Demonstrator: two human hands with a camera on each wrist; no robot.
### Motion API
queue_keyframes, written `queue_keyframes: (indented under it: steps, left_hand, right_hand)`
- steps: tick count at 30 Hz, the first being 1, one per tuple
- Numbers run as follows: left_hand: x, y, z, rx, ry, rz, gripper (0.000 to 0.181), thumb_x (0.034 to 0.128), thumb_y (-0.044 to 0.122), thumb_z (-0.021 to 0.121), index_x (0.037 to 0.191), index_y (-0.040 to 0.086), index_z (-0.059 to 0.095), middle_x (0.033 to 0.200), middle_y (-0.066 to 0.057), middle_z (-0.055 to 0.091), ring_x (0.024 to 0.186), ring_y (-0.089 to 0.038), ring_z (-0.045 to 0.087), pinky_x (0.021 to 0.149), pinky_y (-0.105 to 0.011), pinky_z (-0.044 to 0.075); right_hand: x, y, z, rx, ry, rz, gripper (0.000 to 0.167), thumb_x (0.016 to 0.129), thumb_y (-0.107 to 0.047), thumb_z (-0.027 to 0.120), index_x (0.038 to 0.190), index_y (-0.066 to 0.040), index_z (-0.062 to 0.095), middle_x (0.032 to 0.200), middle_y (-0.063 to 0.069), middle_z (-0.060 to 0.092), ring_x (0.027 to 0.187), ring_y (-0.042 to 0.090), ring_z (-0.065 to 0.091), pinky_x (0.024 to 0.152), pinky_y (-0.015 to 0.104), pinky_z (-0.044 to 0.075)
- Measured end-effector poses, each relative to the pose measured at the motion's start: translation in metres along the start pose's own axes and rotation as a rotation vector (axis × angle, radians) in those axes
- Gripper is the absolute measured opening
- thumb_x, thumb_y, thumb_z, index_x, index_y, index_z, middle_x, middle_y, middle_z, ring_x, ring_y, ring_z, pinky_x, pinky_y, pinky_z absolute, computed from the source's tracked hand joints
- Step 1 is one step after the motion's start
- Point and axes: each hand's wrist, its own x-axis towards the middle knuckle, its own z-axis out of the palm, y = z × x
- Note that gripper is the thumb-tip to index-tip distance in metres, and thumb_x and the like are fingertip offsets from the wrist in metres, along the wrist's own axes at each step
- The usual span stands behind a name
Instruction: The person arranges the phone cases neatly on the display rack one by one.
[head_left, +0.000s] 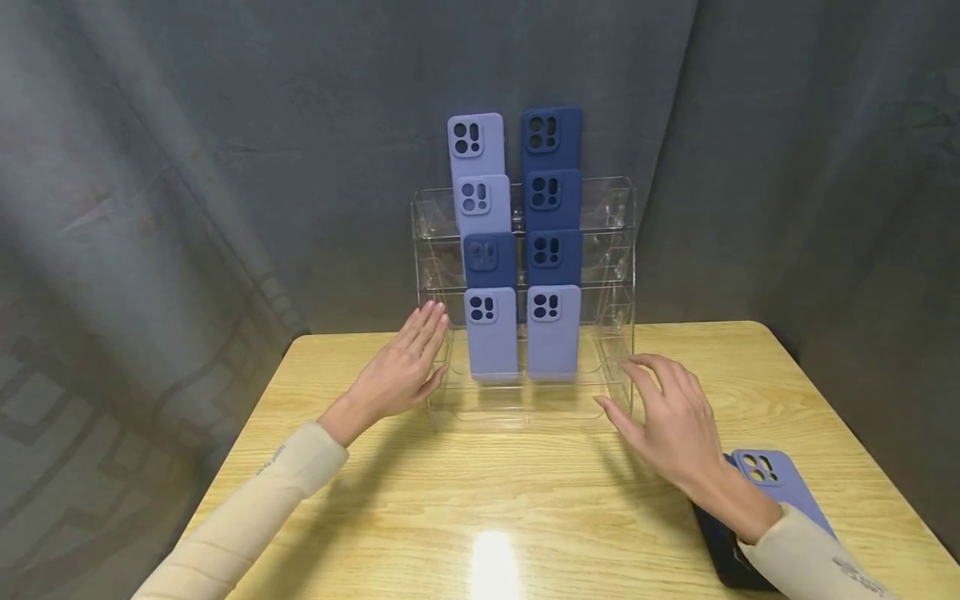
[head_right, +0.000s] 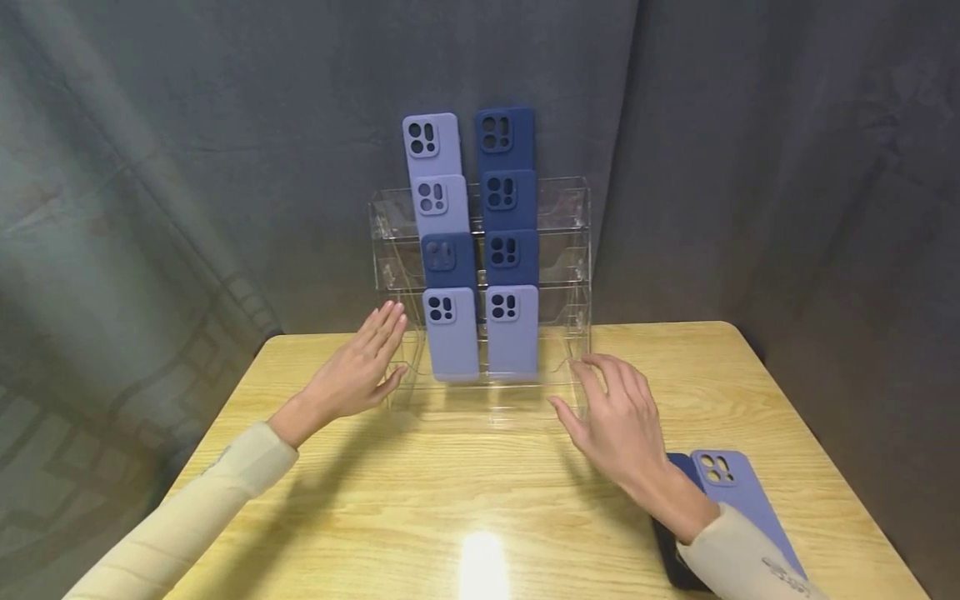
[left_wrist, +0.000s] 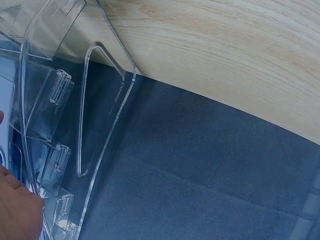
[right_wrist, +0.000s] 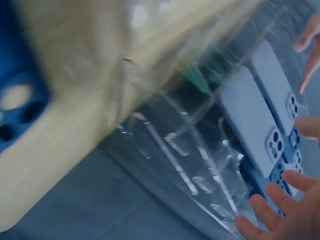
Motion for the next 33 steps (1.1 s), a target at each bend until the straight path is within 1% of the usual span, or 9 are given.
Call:
queue_keyframes:
  steps: [3,5,8,11,12,15,18,22,33]
  left_hand:
    - [0.000,0.000,-0.001,-0.005,-0.009,-0.003,0.081,0.0986,0.031,0.068,0.156,-0.016,0.034,0.165,-0.035,0.031,0.157,-0.048,0.033,0.129,-0.053,0.032]
    - [0.000,-0.001,-0.001,-0.005,-0.016,-0.006,0.081,0.0988,0.031,0.068,0.156,-0.016,0.034,0.165,-0.036,0.031,0.157,-0.048,0.032,0.129,-0.053,0.031]
    - [-0.001,-0.001,-0.001,-0.002,-0.020,-0.009,0.081,0.0992,0.031,0.067,0.156,-0.016,0.033,0.165,-0.036,0.031,0.157,-0.048,0.033,0.129,-0.053,0.031]
    - [-0.002,-0.001,-0.001,-0.003,-0.019,-0.011,0.081,0.0996,0.031,0.067,0.156,-0.016,0.033,0.165,-0.036,0.032,0.157,-0.048,0.033,0.129,-0.053,0.030]
    - [-0.003,-0.001,0.000,-0.002,-0.017,-0.011,0.081,0.0995,0.032,0.067,0.156,-0.016,0.033,0.165,-0.036,0.032,0.156,-0.048,0.033,0.129,-0.053,0.030]
    - [-0.003,-0.001,0.000,-0.001,-0.014,-0.009,0.082,0.0993,0.032,0.067,0.156,-0.016,0.033,0.165,-0.036,0.033,0.156,-0.048,0.033,0.129,-0.053,0.030]
    - [-0.003,-0.001,0.000,0.002,-0.017,-0.006,0.082,0.0999,0.032,0.067,0.157,-0.016,0.032,0.166,-0.035,0.030,0.157,-0.048,0.032,0.129,-0.053,0.030]
    - [-0.001,-0.002,0.000,0.005,-0.015,-0.002,0.082,0.0999,0.031,0.066,0.157,-0.015,0.031,0.166,-0.035,0.030,0.158,-0.047,0.030,0.129,-0.053,0.031]
    - [0.000,-0.001,0.001,-0.007,-0.019,-0.003,0.081,0.1002,0.032,0.066,0.157,-0.015,0.033,0.167,-0.034,0.027,0.158,-0.048,0.031,0.129,-0.053,0.031]
  right_hand:
    - [-0.015,0.009,-0.011,-0.012,-0.069,-0.001,0.075,0.105,-0.066,0.044,0.115,0.004,0.071,0.115,0.026,0.069,0.106,0.046,0.064,0.087,0.062,0.052]
    - [-0.025,0.016,-0.017,-0.024,-0.138,0.019,0.076,0.104,-0.067,0.043,0.118,0.003,0.071,0.118,0.025,0.068,0.109,0.046,0.064,0.088,0.062,0.052]
    - [-0.040,0.025,-0.025,-0.040,-0.256,0.074,0.063,0.099,-0.058,0.065,0.121,0.000,0.070,0.122,0.025,0.067,0.111,0.046,0.064,0.087,0.064,0.052]
    - [-0.054,0.033,-0.031,-0.032,-0.389,0.139,0.058,0.085,-0.040,0.085,0.127,-0.001,0.069,0.128,0.025,0.066,0.114,0.047,0.064,0.087,0.065,0.052]
    - [-0.059,0.035,-0.032,-0.029,-0.430,0.154,0.061,0.082,-0.035,0.088,0.128,-0.002,0.068,0.129,0.026,0.066,0.114,0.047,0.064,0.087,0.065,0.053]
    - [-0.073,0.042,-0.034,-0.022,-0.532,0.167,0.066,0.080,-0.035,0.090,0.132,-0.001,0.066,0.132,0.027,0.065,0.114,0.048,0.066,0.086,0.064,0.056]
    - [-0.086,0.048,-0.035,-0.036,-0.587,0.146,0.069,0.080,-0.038,0.090,0.132,0.000,0.066,0.130,0.028,0.066,0.111,0.048,0.069,0.083,0.062,0.058]
    - [-0.098,0.054,-0.037,-0.060,-0.616,0.141,0.069,0.080,-0.041,0.090,0.131,0.000,0.068,0.128,0.029,0.067,0.111,0.048,0.069,0.085,0.063,0.058]
    - [-0.111,0.059,-0.040,-0.121,-0.761,0.253,0.069,0.092,-0.049,0.078,0.134,0.004,0.065,0.126,0.029,0.068,0.113,0.054,0.066,0.089,0.070,0.051]
